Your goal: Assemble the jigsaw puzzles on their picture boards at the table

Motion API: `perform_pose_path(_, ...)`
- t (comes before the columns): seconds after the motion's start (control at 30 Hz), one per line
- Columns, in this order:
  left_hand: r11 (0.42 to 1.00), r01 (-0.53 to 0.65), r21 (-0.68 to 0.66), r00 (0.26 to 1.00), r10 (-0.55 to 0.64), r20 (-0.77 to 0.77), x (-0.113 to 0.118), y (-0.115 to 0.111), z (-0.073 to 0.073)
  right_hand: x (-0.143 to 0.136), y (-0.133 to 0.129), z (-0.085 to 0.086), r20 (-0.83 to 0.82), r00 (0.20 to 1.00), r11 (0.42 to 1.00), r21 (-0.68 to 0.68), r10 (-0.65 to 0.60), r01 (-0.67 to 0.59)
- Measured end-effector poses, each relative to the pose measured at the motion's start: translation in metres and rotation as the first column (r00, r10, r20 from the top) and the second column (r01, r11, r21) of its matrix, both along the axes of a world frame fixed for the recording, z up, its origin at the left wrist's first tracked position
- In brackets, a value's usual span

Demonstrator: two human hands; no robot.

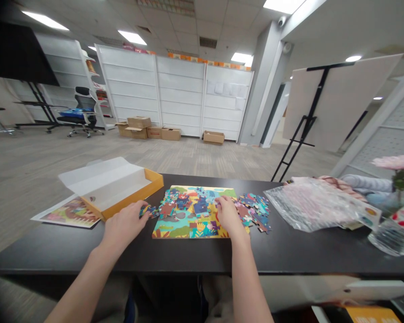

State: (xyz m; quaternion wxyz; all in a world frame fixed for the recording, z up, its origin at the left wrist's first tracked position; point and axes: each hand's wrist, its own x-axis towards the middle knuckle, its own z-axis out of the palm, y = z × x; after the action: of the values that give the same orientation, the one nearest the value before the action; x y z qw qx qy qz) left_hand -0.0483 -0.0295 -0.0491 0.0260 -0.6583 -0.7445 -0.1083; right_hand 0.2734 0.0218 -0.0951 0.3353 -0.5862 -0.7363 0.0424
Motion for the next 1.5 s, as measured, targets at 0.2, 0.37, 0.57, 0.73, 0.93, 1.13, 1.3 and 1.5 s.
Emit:
perform_pose_path(0.2,0.940,0.207,0.272,0.911,-0.287,0.297,0.025,0.004,0.005,0.025,-0.016,0.020,-0.098,0.990,0.987,0.118,-0.099,0.111)
perform_pose_path(0.37,0.734,0.582,0.351,0.627,-0.680,0.382,0.065,0.000,0.004,0.060,-0.036,0.035,-0.179,0.926,0.941,0.016,-0.331,0.339)
perform_pose_path(0.57,0.621,0.767,0.160,0.552,-0.766,0.329,0.098,-0.004,-0.002,0.098,-0.064,0.038,-0.157,0.853,0.867,-0.071,-0.498,0.493)
perform_pose_path(0.73,0.637,0.770,0.038,0.604,-0.746,0.281,0.103,-0.005,-0.002,0.131,-0.079,0.030,-0.048,0.825,0.812,-0.217,-0.563,0.541)
perform_pose_path(0.93,0.622,0.781,0.053,0.583,-0.756,0.298,0.102,-0.001,-0.008,0.132,-0.075,0.017,0.005,0.877,0.839,-0.286,-0.481,0.462)
perform_pose_path(1.13,0.596,0.797,0.094,0.540,-0.774,0.332,0.098,0.003,-0.013,0.125,-0.069,0.009,0.056,0.869,0.841,-0.229,-0.492,0.491)
perform_pose_path(1.3,0.580,0.805,0.124,0.505,-0.780,0.370,0.094,0.005,-0.019,0.129,-0.070,0.004,0.007,0.874,0.860,-0.172,-0.486,0.480)
perform_pose_path(1.5,0.592,0.795,0.132,0.510,-0.771,0.381,0.093,0.005,-0.020,0.128,-0.068,0.004,-0.053,0.877,0.876,-0.110,-0.477,0.470)
